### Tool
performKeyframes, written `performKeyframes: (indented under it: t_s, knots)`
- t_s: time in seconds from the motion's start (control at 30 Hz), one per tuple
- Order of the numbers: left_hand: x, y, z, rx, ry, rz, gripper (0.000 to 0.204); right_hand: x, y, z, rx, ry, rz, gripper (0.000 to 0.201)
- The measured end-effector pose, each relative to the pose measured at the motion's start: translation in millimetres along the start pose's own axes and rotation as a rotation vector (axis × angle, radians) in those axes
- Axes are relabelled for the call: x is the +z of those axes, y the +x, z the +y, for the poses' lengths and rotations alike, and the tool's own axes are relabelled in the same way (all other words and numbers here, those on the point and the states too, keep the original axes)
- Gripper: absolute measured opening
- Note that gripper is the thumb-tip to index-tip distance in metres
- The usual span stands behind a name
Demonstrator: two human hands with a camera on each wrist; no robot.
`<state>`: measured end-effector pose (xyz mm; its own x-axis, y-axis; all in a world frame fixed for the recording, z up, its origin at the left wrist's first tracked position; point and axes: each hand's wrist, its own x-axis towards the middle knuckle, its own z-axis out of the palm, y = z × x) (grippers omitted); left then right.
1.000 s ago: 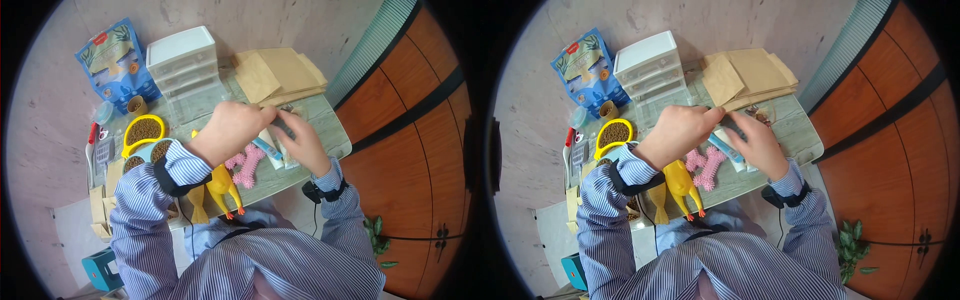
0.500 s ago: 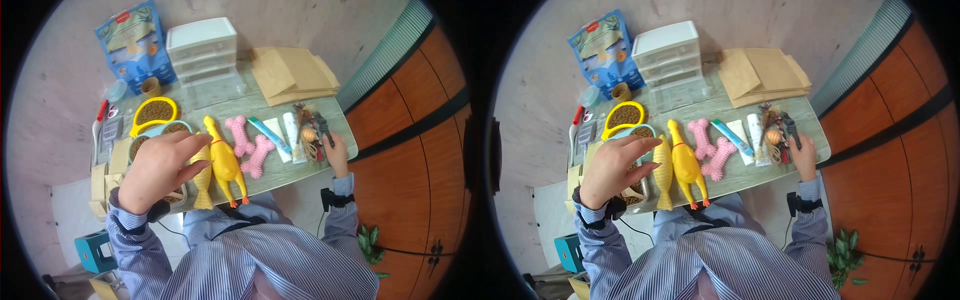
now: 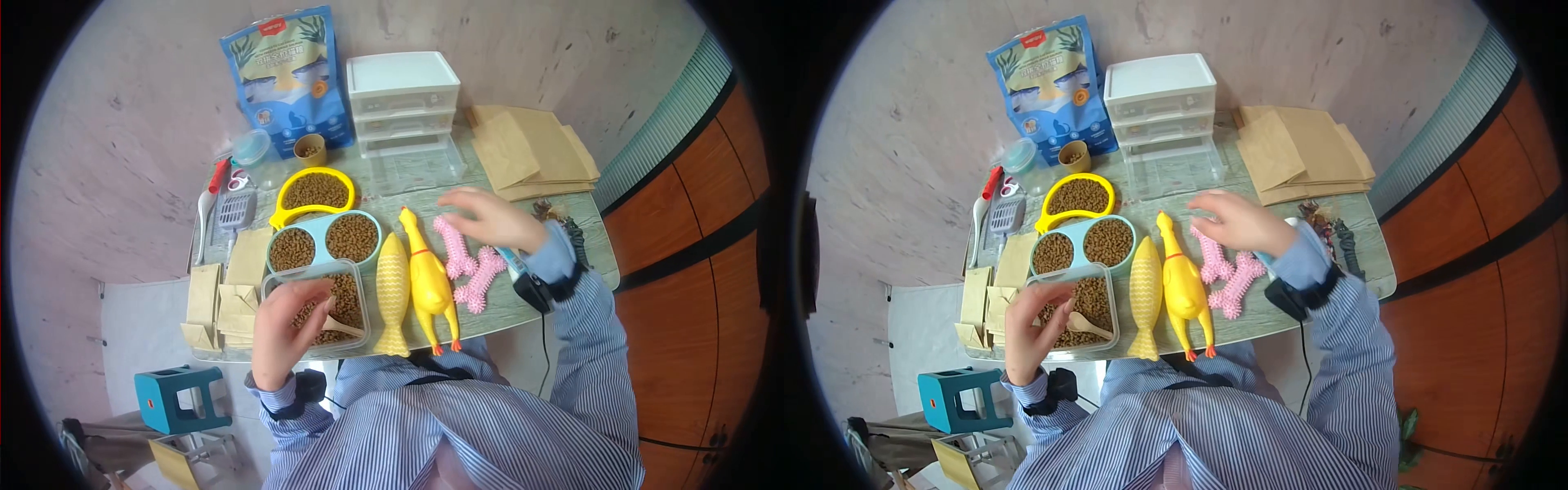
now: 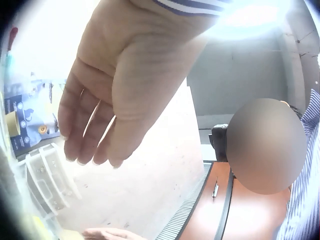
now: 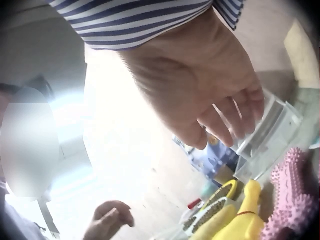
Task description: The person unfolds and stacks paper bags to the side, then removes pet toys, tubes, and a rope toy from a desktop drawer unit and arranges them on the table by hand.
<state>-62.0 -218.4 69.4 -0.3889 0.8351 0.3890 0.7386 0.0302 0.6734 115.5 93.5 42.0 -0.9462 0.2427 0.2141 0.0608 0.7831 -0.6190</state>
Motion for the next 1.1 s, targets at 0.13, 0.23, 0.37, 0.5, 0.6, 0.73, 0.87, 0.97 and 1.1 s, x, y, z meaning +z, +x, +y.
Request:
performKeyframes:
  t_s: [0.13, 0.23, 0.37, 0.5, 0.6, 0.73, 0.87, 0.97, 1.1]
  knots:
    - [-9.8, -18.2, -12.0, -0.037, 0.034, 0.117, 0.019, 29.8, 43.8, 34.5, 0.124, -0.091, -0.218, 0.039]
    - [-13.0, -30.0, -24.9, -0.121, -0.003, 0.197, 0.017, 43.0, 60.8, 52.9, 0.093, -0.154, -0.189, 0.041]
    - [-14.0, -35.9, -38.4, -0.168, -0.006, 0.256, 0.014, 53.0, 76.6, 68.2, 0.092, -0.214, 0.004, 0.036]
    - [-13.0, -36.7, -50.0, -0.188, -0.001, 0.237, 0.014, 47.7, 89.0, 66.8, 0.119, -0.185, 0.0, 0.031]
    - [-12.2, -36.6, -53.2, -0.209, -0.014, 0.229, 0.014, 44.2, 91.1, 58.7, 0.186, -0.159, -0.029, 0.029]
    - [-10.7, -35.4, -55.6, -0.202, -0.019, 0.255, 0.01, 49.5, 86.4, 53.0, 0.15, -0.19, -0.018, 0.033]
    - [-10.0, -35.5, -59.3, -0.19, 0.011, 0.27, 0.008, 64.2, 91.1, 55.2, 0.025, -0.16, 0.033, 0.043]
    - [-9.6, -34.8, -60.2, -0.179, 0.023, 0.267, 0.008, 64.3, 104.5, 59.9, 0.061, -0.177, 0.051, 0.048]
    - [-9.9, -37.2, -59.0, -0.2, 0.021, 0.272, 0.007, 61.5, 121.8, 85.0, 0.035, -0.322, 0.099, 0.048]
